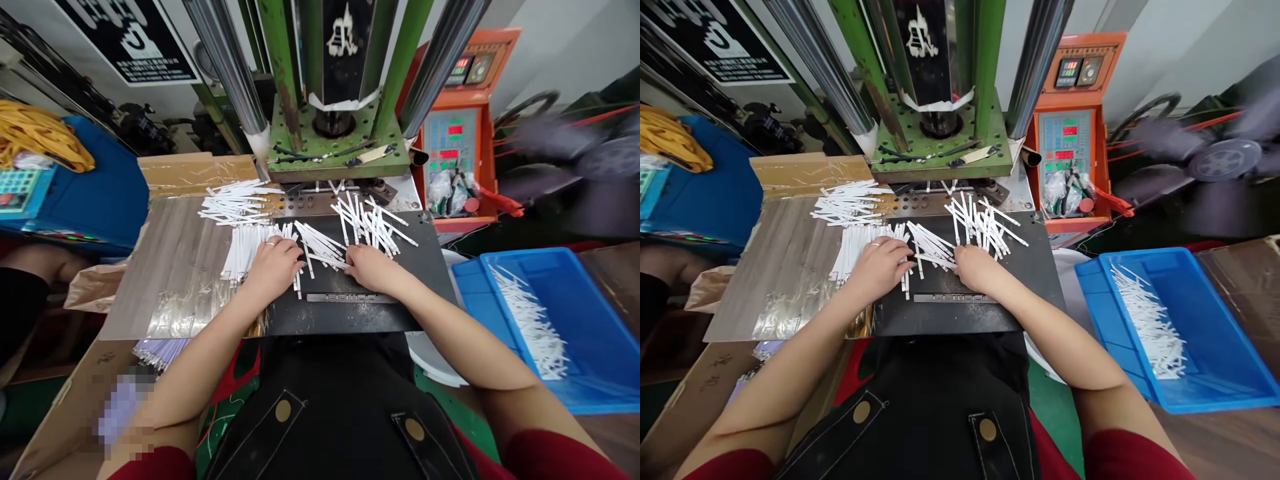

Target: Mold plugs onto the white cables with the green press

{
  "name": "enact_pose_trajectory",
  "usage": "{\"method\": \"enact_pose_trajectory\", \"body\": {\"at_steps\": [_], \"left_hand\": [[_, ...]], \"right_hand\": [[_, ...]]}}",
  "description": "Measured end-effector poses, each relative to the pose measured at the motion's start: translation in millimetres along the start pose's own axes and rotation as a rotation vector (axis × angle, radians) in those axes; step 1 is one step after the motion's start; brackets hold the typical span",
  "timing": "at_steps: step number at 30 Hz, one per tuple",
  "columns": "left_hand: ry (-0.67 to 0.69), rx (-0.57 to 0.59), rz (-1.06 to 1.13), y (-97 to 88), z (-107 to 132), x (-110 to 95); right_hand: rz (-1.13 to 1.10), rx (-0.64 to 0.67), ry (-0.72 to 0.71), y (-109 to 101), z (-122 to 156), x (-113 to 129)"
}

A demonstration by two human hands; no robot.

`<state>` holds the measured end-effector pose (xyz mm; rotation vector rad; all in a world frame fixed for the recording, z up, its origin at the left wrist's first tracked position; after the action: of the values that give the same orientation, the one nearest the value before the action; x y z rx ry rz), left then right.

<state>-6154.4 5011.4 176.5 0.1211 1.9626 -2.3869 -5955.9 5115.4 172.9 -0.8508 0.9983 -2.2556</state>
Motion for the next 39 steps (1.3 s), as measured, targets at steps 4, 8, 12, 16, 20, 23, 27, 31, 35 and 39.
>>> {"method": "enact_pose_trajectory", "body": {"at_steps": [4, 8, 12, 16, 20, 23, 27, 31, 35, 39], "left_hand": [[-0.052, -0.081, 0.162, -4.4, 22, 1], [0.05, 0.0, 0.544, -0.9, 31, -27], [0.211, -0.095, 0.812, 13.5, 20, -69], [0.305, -0.297, 0.766, 24.2, 11, -83], [0.342, -0.306, 0.715, 27.5, 19, -72], [0.253, -0.281, 0.797, 27.6, 28, -65], [0.225, -0.242, 0.903, 32.5, 31, -67], [0.368, -0.228, 0.776, 41.0, 30, -73], [0.467, -0.233, 0.515, 39.6, 30, -76], [0.428, -0.167, 0.327, 33.9, 29, -80]], "right_hand": [[0.004, 0.0, -0.05, -6, 21, -13], [-0.368, -0.162, -0.193, -3, 42, -25], [-0.758, -0.31, -0.323, 11, 43, -11], [-0.696, -0.446, -0.381, 18, 40, 0], [-0.588, -0.542, -0.346, 30, 56, -15], [-0.601, -0.563, -0.28, 47, 72, -28], [-0.583, -0.609, -0.304, 65, 81, -30], [-0.358, -0.713, -0.443, 69, 82, -21], [-0.058, -0.706, -0.495, 72, 85, -11], [-0.071, -0.636, -0.502, 70, 82, -15]]}}
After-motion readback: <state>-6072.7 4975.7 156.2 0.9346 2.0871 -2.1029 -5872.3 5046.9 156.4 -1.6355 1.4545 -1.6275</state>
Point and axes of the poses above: each hand's wrist, its own z-axis away from the middle knuckle, its own y-axis out of the palm, x = y × z, the point moved 1 cm from there along -z, towards the middle knuckle, and after that the axes turned 11 degrees about x, right-handed, at the moved point
